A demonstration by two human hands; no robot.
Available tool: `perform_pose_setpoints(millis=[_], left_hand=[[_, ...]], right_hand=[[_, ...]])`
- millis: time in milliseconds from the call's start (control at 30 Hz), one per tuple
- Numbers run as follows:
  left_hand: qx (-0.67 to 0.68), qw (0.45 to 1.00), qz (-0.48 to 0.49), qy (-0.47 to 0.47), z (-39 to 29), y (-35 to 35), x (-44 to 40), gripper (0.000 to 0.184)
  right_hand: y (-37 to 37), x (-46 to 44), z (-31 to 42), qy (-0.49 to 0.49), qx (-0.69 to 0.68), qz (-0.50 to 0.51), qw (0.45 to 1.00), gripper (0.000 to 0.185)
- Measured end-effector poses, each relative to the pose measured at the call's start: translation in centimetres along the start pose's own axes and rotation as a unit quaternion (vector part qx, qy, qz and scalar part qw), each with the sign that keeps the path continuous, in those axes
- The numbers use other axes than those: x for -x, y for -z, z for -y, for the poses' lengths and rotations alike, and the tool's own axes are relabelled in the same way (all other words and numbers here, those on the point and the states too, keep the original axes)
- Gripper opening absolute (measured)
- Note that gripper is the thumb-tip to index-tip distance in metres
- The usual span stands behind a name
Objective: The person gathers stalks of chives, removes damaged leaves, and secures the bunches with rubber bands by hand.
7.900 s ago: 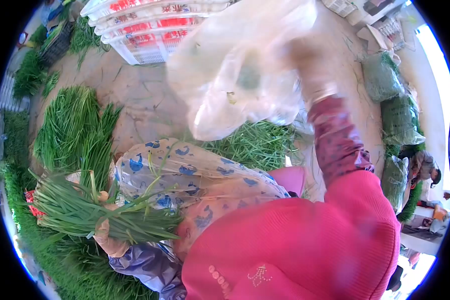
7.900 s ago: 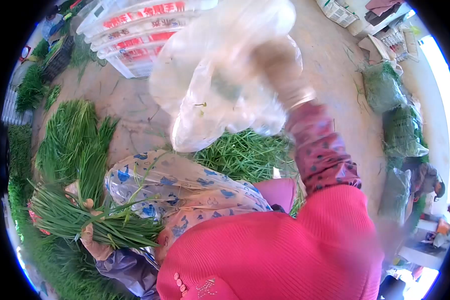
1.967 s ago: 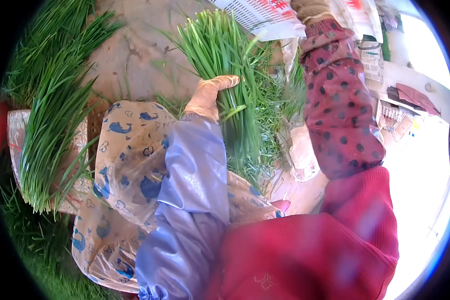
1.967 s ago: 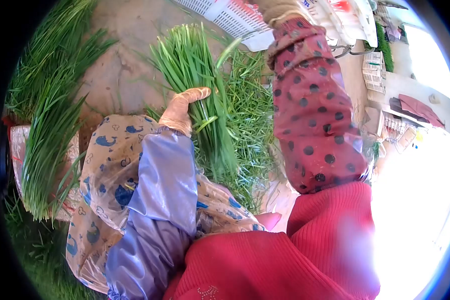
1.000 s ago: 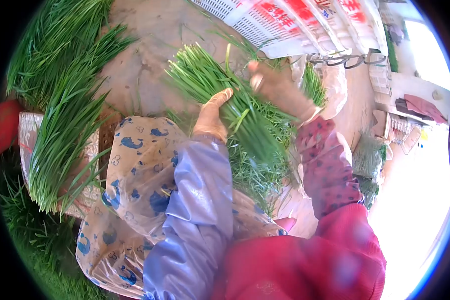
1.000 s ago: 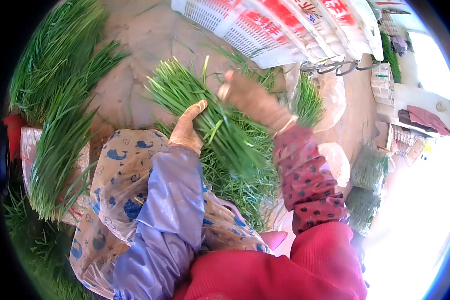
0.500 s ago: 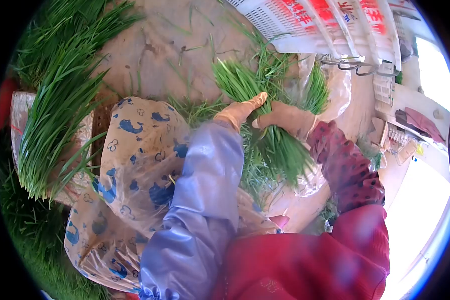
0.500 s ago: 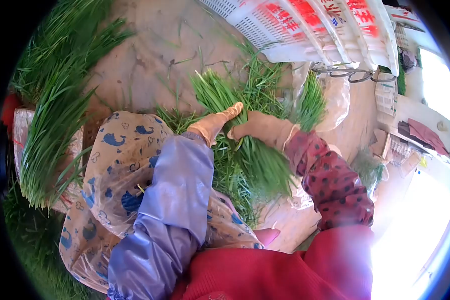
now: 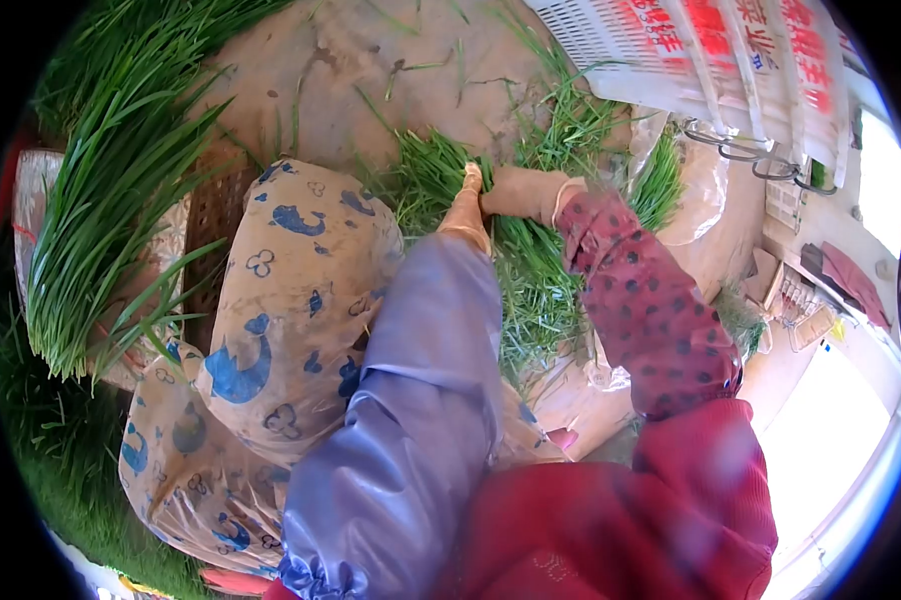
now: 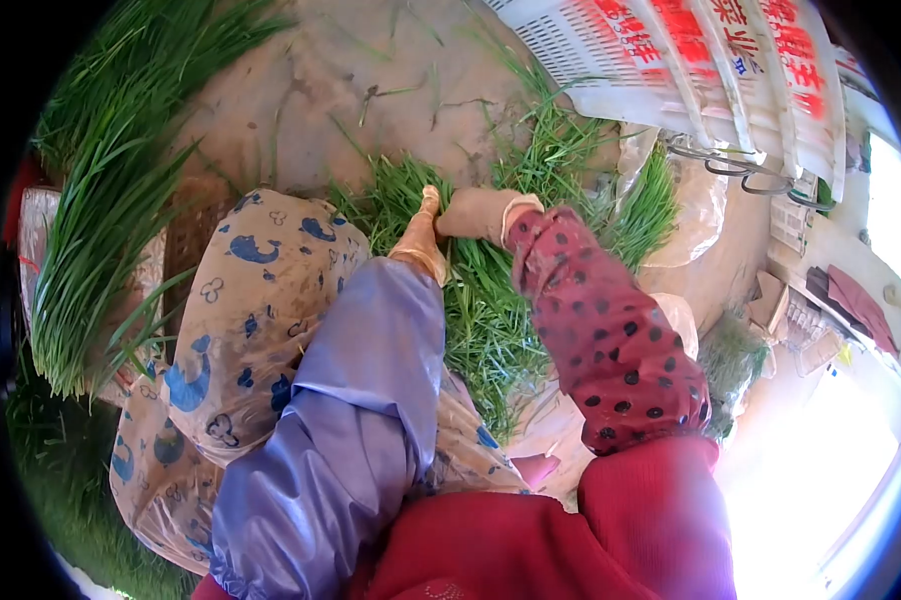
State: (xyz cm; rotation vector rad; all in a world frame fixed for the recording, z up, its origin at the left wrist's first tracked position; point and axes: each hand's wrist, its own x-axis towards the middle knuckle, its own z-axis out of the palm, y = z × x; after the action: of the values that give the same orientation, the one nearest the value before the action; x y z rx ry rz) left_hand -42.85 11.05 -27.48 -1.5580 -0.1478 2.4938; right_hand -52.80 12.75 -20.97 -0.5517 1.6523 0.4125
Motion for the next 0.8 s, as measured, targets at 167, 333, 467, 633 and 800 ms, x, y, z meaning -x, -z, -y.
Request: perform_pose_setpoints(millis=[167, 333, 467, 633, 800], left_hand=[[0.005, 0.993, 0.111, 0.045, 0.0, 0.2, 1.2, 0.075], [0.027, 0.976, 0.210, -0.043, -0.3, -0.4, 1.6, 0.049], [-0.008, 0.982, 0.190, 0.007, 0.0, 0.2, 3.8, 0.038], [-0.030, 0.980, 0.193, -0.021, 0.8, -1.7, 10.3, 0.036], [-0.129, 0.932, 0.326, -0.094, -1.0, -2.4, 15.1, 0.034]], right_hand=[[-4.3, 0.7, -0.6, 0.127, 0.157, -0.250, 0.947, 0.038], [-6.4, 5.5, 2.4, 0.005, 0.044, -0.535, 0.844, 0.038], [-7.8, 5.5, 1.6, 0.053, -0.037, -0.426, 0.902, 0.029], [-8.8, 10.4, 3.2, 0.008, -0.018, -0.519, 0.855, 0.027], [-10.8, 16.7, 4.3, 0.058, 0.012, -0.615, 0.787, 0.041]])
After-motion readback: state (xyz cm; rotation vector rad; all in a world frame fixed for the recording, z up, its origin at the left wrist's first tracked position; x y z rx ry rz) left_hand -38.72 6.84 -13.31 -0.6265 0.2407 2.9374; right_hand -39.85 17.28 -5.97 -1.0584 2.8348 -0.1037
